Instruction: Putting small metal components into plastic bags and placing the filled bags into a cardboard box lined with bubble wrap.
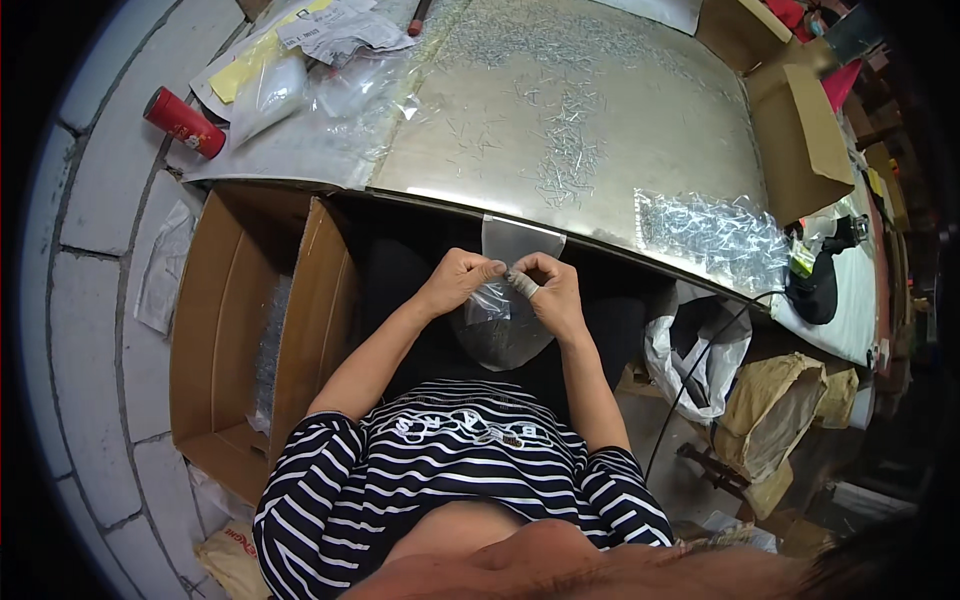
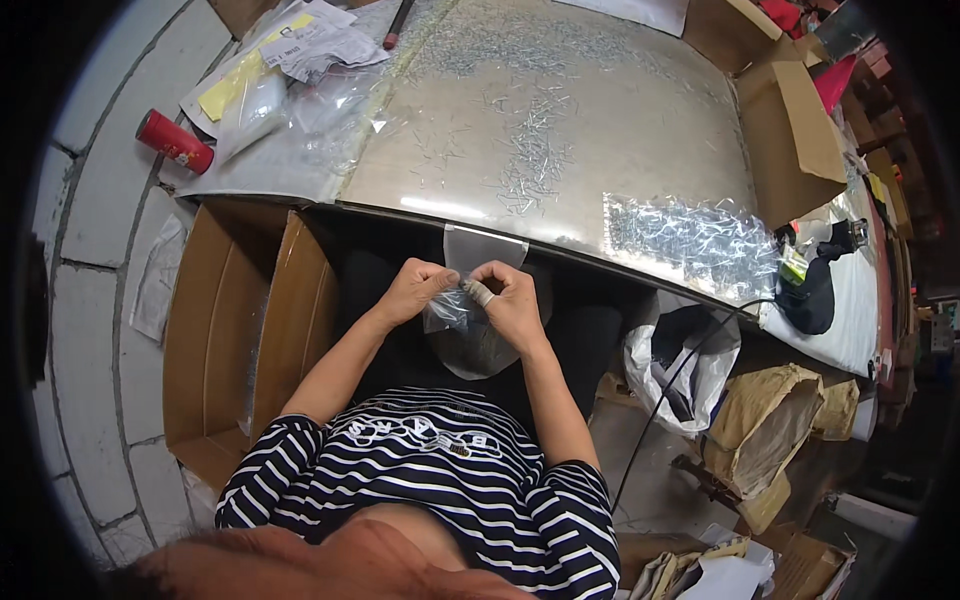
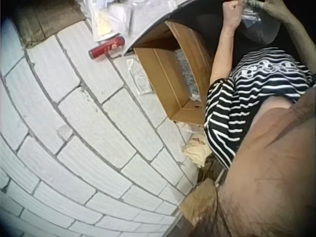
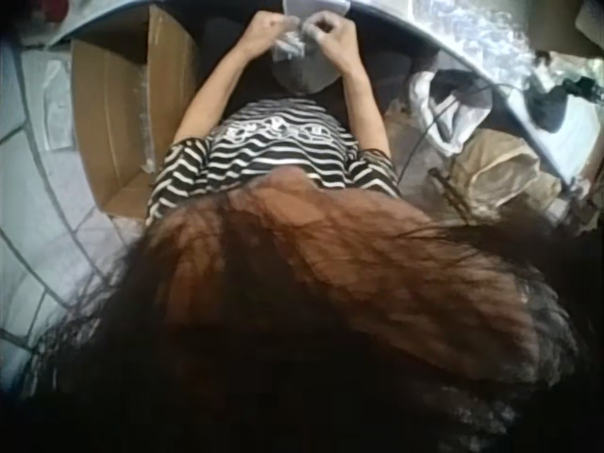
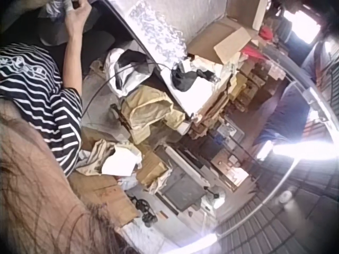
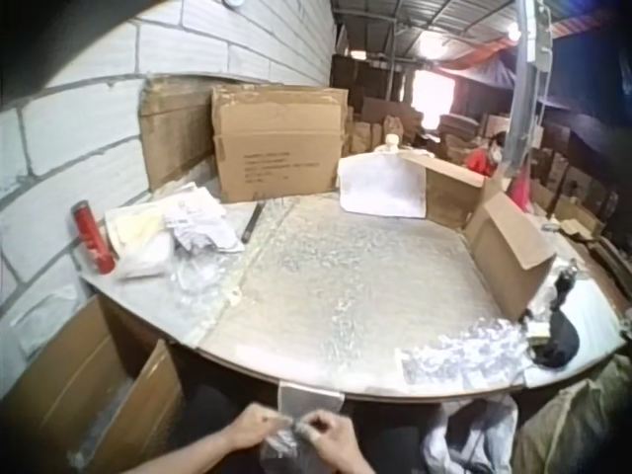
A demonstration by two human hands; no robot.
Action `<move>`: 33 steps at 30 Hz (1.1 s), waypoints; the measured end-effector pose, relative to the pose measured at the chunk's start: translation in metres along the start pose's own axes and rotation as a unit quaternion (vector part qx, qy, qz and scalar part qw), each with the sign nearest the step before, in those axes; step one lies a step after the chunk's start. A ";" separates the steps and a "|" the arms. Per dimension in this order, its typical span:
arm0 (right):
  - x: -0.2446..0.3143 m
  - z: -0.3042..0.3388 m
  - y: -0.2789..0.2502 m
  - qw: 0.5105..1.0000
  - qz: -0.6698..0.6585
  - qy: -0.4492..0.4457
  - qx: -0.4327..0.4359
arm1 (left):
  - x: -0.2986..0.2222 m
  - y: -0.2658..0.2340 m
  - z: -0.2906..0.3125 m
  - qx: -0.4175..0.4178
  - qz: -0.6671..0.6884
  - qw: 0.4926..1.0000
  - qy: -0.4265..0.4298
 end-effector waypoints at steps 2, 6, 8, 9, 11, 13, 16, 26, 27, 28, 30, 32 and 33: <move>-0.005 0.003 -0.001 1.000 -0.019 -0.001 -0.010 | 0.003 -0.005 0.003 -0.019 0.085 0.996 0.016; -0.017 0.009 0.003 0.999 -0.037 0.022 -0.016 | -0.004 -0.009 0.010 -0.055 0.224 0.972 0.056; -0.015 0.011 0.009 0.997 -0.070 0.031 -0.010 | 0.003 -0.006 0.015 -0.072 0.219 0.973 -0.027; -0.013 0.012 0.012 0.994 -0.102 0.037 -0.003 | 0.009 -0.005 0.019 -0.081 0.216 0.971 -0.068; -0.012 0.018 0.014 0.995 -0.077 0.053 0.027 | 0.019 -0.004 0.023 -0.080 0.174 0.980 -0.061; -0.014 0.024 0.019 0.995 -0.052 0.068 0.058 | 0.026 -0.005 0.028 -0.078 0.130 0.987 -0.053; -0.037 0.034 0.021 0.993 0.028 0.045 0.105 | 0.029 0.009 0.030 -0.005 0.109 0.992 -0.061; -0.102 0.061 0.009 0.948 0.282 0.065 0.135 | 0.099 0.031 0.041 0.164 -0.057 0.980 -0.101; -0.105 0.060 0.005 0.943 0.309 0.054 0.115 | 0.099 0.028 0.037 0.126 -0.034 0.989 -0.070; -0.107 0.058 0.001 0.941 0.319 0.045 0.100 | 0.106 0.030 0.033 0.125 -0.032 0.989 -0.071; -0.093 0.050 -0.001 0.935 0.342 0.026 0.090 | 0.112 0.013 0.022 0.010 -0.066 0.994 -0.092; -0.073 0.042 -0.005 0.915 0.393 -0.006 0.088 | 0.112 0.012 0.019 0.014 -0.057 0.995 -0.083; -0.063 0.041 -0.007 0.915 0.394 -0.006 0.090 | 0.108 0.011 0.018 0.019 -0.051 0.996 -0.071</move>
Point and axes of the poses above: each hand's wrist, its own z-axis away from the middle knuckle, its own y-axis out of the palm, x = y × z, the point moved 9 cm from there along -z, towards the middle knuckle, and after that the axes turned 1 degree about -x, right-handed, at the moved point
